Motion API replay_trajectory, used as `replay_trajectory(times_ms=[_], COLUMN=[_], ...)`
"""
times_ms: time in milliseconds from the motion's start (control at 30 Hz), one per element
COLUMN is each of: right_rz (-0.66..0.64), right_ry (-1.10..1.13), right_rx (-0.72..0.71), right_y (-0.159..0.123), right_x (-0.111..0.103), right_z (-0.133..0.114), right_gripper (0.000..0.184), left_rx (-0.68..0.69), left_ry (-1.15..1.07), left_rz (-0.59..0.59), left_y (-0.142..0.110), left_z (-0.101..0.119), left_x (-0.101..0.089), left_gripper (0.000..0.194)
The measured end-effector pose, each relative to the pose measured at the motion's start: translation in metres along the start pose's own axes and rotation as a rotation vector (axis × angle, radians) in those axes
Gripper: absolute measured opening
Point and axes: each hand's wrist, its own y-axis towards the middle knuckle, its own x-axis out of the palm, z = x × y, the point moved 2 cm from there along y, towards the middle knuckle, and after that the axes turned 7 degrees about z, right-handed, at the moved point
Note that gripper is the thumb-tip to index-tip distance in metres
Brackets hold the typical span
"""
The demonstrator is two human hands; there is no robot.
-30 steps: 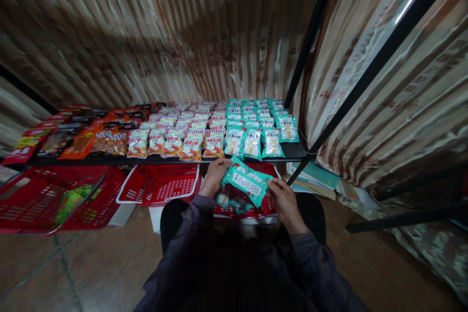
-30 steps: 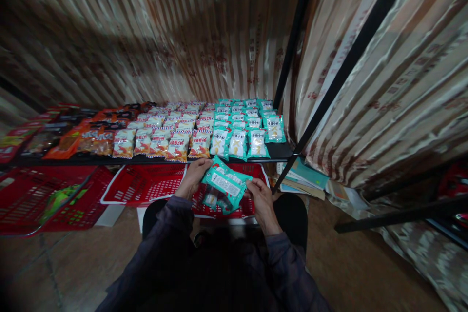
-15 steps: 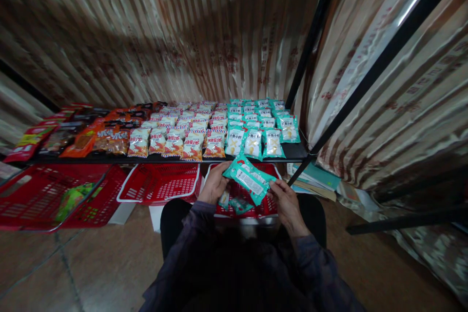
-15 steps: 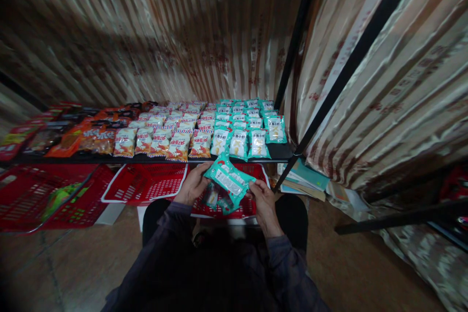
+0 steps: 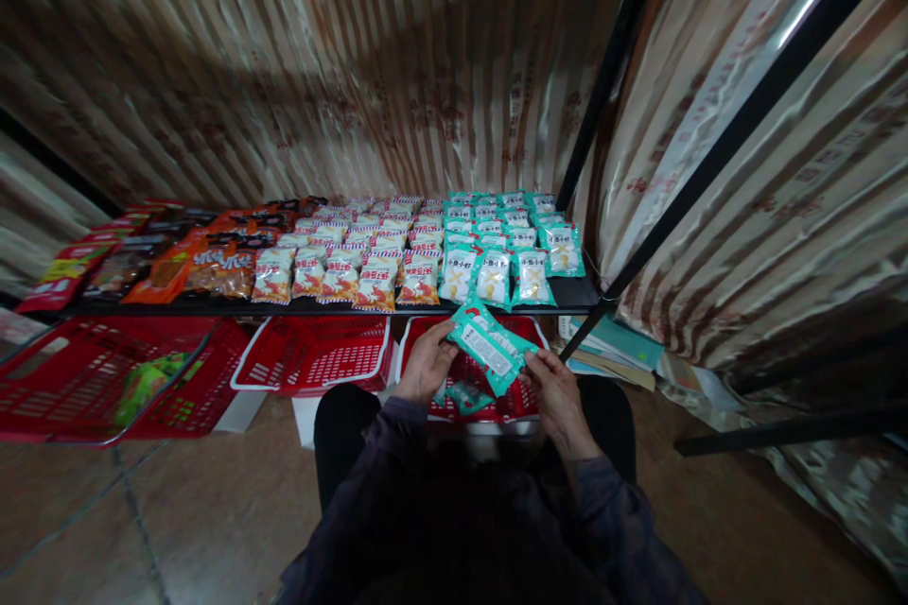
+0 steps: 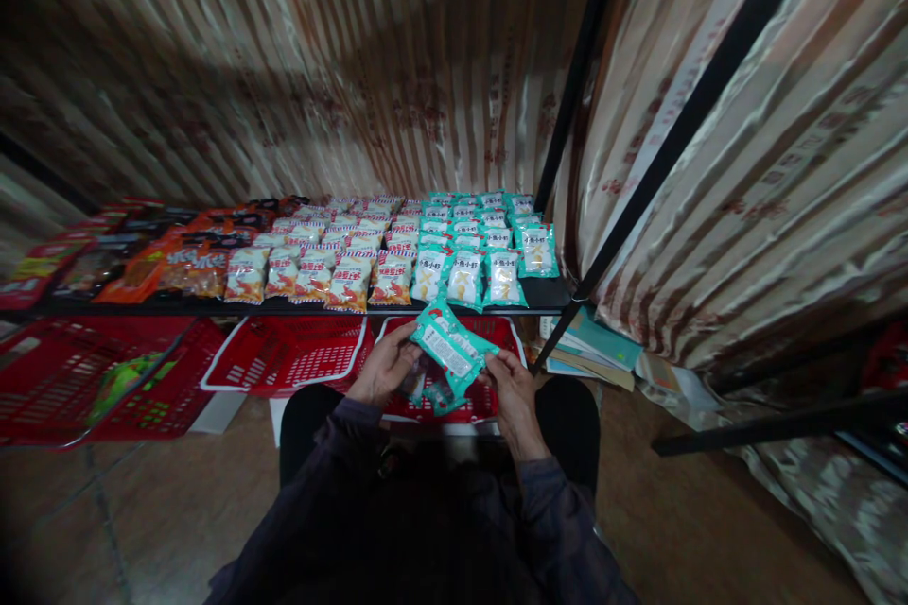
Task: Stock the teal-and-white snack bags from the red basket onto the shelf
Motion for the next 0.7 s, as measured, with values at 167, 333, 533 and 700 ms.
replay_trajectory(times_ms=[167, 333, 533, 700], right_rz=[-0.003, -0.003, -0.004, 0.001], right_ry=[-0.017, -0.032, -0.028, -0.026], right_rx=[0.001, 0.001, 0.018, 0.037], right_y=[0.000, -0.002, -0.003, -0.004], right_x=[0.000, -0.002, -0.004, -0.004], right_z=[0.002, 0.005, 0.006, 0.007], right_gripper=[0.042, 0.041, 0.041, 0.040], left_rx=[0.112, -0.074, -0.184, -0.168], left_ry=[0.081, -0.035, -0.144, -0.133], left_rz=[-0.111, 0.079, 0.160, 0.202], left_y=[-0.012, -0.003, 0.002, 0.000], left_z=[0.003, 0.002, 0.002, 0.005], left_x=[0.002, 0.009, 0.017, 0.020], left_gripper=[0.040, 0.028, 0.022, 0.021])
